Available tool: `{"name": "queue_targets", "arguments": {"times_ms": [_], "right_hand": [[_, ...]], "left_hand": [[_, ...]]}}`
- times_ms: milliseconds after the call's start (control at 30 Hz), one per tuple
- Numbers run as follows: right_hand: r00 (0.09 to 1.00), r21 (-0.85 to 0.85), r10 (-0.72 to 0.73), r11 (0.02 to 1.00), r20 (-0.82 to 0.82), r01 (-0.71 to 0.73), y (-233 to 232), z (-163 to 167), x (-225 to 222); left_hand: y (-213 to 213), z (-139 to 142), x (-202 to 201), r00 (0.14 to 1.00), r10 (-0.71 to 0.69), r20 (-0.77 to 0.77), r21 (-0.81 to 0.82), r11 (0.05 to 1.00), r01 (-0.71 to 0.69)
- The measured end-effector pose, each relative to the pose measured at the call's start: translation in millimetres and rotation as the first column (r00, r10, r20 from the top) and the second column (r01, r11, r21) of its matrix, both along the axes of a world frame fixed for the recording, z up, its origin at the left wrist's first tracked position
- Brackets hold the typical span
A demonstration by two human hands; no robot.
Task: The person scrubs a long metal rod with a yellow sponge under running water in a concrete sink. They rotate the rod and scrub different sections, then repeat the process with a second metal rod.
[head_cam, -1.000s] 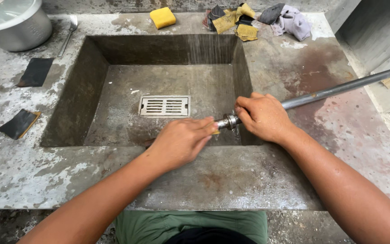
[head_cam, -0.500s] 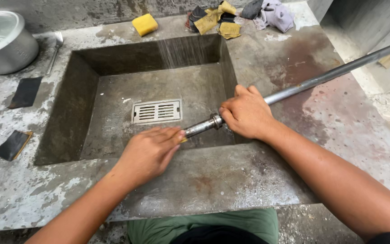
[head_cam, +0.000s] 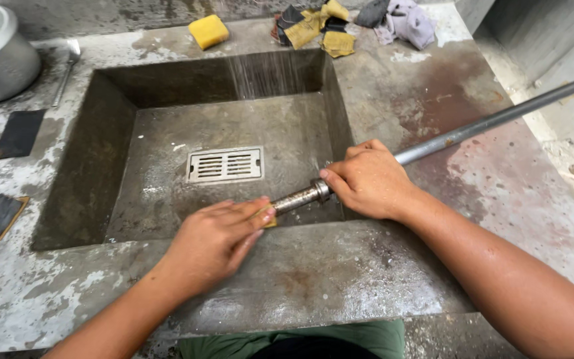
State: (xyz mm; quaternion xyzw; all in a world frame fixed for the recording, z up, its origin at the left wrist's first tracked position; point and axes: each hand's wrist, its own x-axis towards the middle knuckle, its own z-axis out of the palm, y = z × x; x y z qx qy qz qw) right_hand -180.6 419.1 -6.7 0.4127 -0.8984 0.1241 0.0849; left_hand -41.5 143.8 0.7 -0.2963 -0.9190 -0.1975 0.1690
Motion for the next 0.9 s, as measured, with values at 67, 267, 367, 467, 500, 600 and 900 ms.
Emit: {"name": "queue_targets", "arguments": {"times_ms": [67, 267, 367, 467, 500, 600, 900], "right_hand": [[1.0, 0.026, -0.027, 0.999, 0.011, 0.027, -3, -1, -2], [0.998, 0.053, -0.045, 0.997, -0.045, 0.048, -15, 4, -7], [0.998, 0.067, -0.045, 0.997, -0.034, 0.048, -18, 6, -4], [0.998, 0.051, -0.063, 0.997, -0.026, 0.064, -18, 8, -4], [0.998, 0.052, -0.06, 0.997, -0.015, 0.061, -17, 7, -3], [0.999, 0.024, -0.046, 0.999, -0.021, 0.046, -15, 3, -5], [0.997, 0.058, -0.071, 0.996, -0.036, 0.073, -15, 2, -6]], "left_hand": [[-1, 0, -4, 0.996, 0.032, 0.081, 0.047, 0.998, -0.036], [30, 12, -37, 0.998, -0.055, 0.013, -0.043, 0.998, 0.055], [38, 7, -45, 0.994, -0.057, 0.089, -0.048, 0.997, 0.062], [30, -2, -40, 0.997, -0.059, 0.04, -0.047, 0.997, 0.06], [25, -4, -35, 0.999, -0.051, -0.015, -0.063, 0.997, 0.049], [6, 0, -20, 0.998, -0.039, -0.057, -0.133, 0.991, 0.031], [20, 1, -36, 0.99, -0.034, 0.135, -0.061, 0.997, 0.043]]}}
